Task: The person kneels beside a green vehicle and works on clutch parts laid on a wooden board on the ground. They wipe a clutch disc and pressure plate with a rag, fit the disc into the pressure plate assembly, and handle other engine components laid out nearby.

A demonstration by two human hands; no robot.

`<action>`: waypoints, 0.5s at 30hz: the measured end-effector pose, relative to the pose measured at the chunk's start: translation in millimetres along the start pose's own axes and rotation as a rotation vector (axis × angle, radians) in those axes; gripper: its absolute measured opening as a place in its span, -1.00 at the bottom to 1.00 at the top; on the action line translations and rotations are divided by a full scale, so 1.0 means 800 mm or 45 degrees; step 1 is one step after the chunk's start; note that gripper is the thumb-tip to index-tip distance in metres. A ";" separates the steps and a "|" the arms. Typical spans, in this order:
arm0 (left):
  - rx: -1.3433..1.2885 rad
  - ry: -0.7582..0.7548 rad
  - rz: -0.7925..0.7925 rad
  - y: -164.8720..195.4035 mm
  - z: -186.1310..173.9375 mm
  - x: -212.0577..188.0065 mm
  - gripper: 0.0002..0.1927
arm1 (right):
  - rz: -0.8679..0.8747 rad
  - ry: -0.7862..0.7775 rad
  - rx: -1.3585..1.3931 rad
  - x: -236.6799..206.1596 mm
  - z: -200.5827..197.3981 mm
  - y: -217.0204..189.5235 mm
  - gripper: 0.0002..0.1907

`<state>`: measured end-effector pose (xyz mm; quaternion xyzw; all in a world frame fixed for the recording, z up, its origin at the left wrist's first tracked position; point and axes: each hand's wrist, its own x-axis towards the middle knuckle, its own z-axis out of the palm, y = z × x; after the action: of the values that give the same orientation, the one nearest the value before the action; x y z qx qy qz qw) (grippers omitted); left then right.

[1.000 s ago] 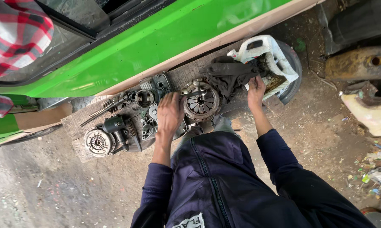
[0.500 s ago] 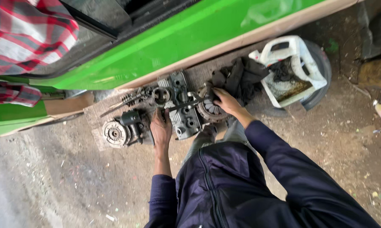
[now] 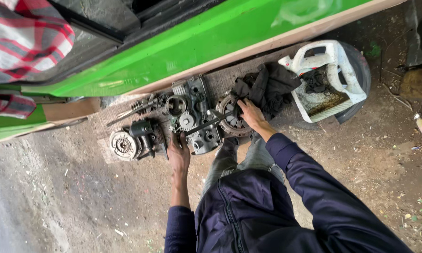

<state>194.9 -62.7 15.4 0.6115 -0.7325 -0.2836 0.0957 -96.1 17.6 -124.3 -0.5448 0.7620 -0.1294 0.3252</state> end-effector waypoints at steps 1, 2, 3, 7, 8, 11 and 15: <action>-0.002 0.001 -0.012 -0.004 0.001 -0.004 -0.65 | -0.008 -0.021 -0.026 0.000 0.001 -0.001 -0.21; -0.011 0.012 -0.011 -0.006 0.003 -0.004 -0.65 | -0.019 -0.027 -0.058 0.001 0.000 -0.003 -0.22; -0.018 0.025 -0.005 -0.008 0.005 -0.004 -0.65 | -0.057 0.006 -0.117 0.004 0.000 -0.004 -0.22; -0.094 -0.019 -0.072 -0.015 0.011 -0.002 -0.65 | -0.264 0.137 -0.339 0.008 0.006 -0.009 -0.23; -0.064 -0.046 -0.129 -0.017 0.011 -0.002 -0.66 | -0.338 0.189 -0.393 0.008 0.008 -0.009 -0.23; -0.077 0.009 -0.033 -0.019 0.010 -0.004 -0.66 | -0.099 0.015 -0.088 0.006 0.008 -0.003 -0.29; -0.139 0.119 0.180 -0.010 0.005 -0.002 -0.67 | -0.181 -0.053 -0.064 0.015 -0.010 0.014 -0.33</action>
<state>200.1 -60.3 8.0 0.5648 -0.7519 -0.2869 0.1828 -112.0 9.6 -128.5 -0.6081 0.7174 -0.1216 0.3173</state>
